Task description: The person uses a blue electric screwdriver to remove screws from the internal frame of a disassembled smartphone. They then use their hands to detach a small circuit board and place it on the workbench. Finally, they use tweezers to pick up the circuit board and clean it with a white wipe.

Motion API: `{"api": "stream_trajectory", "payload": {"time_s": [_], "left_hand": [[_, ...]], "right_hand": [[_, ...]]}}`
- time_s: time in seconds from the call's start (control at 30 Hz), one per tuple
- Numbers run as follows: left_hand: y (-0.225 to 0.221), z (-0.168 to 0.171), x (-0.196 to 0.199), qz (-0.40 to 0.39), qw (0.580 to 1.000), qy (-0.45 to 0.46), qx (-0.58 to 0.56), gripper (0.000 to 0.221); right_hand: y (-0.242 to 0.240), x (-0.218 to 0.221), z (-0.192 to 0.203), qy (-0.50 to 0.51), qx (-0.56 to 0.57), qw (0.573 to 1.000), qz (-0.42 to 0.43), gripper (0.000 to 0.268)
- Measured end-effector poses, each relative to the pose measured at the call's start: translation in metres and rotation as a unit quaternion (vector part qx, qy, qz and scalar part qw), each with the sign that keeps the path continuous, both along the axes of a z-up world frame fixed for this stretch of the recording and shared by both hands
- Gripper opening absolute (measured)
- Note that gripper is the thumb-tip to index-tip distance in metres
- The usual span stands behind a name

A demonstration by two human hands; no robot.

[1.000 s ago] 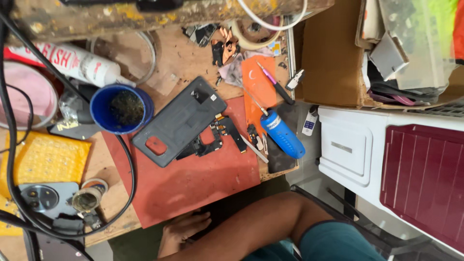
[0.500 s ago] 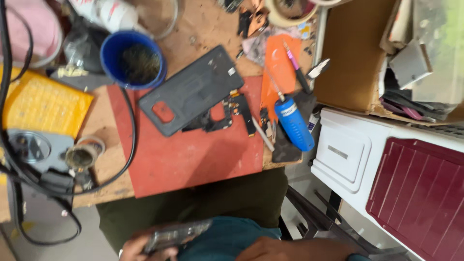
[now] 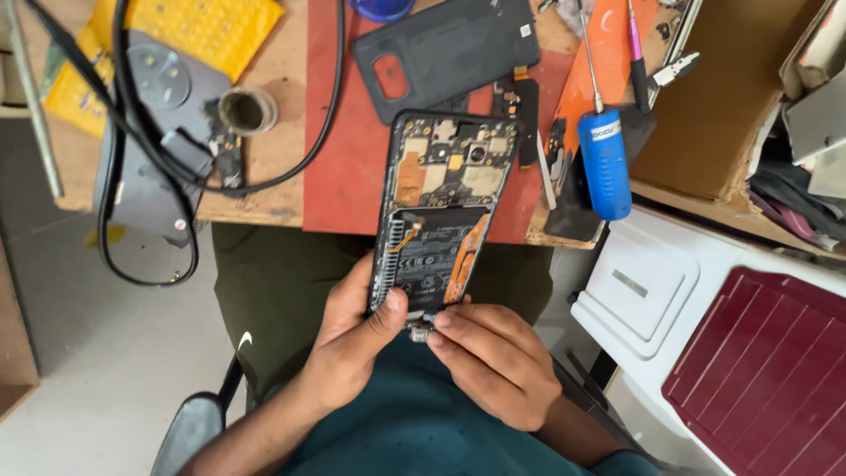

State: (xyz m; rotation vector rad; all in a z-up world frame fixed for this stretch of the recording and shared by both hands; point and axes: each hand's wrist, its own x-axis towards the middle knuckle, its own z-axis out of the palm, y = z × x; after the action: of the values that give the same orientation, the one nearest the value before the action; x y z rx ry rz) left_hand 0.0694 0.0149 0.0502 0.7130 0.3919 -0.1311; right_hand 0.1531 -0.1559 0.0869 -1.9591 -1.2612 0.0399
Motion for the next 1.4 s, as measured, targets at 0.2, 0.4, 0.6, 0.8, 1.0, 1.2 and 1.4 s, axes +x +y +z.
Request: {"api": "stream_trajectory", "payload": {"time_s": [0.2,0.4,0.6,0.8,1.0,1.2,1.4], "left_hand": [[-0.005,0.007,-0.022,0.025,0.998,-0.040,-0.042,0.049],[-0.007,0.009,-0.044,0.038,0.997,-0.043,-0.043,0.044],[-0.008,0.011,-0.055,0.027,0.996,-0.080,-0.043,0.048],[-0.010,0.007,-0.067,0.028,0.992,-0.115,-0.053,0.049],[-0.011,0.001,-0.077,0.020,0.991,-0.132,-0.008,0.052],[-0.017,-0.006,-0.080,0.009,0.990,-0.123,-0.063,0.058],[-0.027,-0.014,-0.085,0.014,0.981,-0.158,0.115,0.061]], "right_hand": [[0.005,-0.031,-0.005,-0.049,0.012,0.997,-0.051,0.025],[0.001,-0.063,-0.001,-0.047,0.012,0.991,-0.122,0.034],[0.003,-0.079,-0.008,-0.078,0.080,0.981,-0.156,0.033],[-0.015,-0.096,0.009,-0.009,-0.001,0.987,-0.161,0.025],[-0.011,-0.103,0.011,0.172,0.029,0.963,-0.204,0.024],[-0.021,-0.096,0.015,0.349,0.015,0.904,-0.246,0.025],[-0.027,-0.093,0.018,0.324,-0.016,0.914,-0.245,0.023]]}}
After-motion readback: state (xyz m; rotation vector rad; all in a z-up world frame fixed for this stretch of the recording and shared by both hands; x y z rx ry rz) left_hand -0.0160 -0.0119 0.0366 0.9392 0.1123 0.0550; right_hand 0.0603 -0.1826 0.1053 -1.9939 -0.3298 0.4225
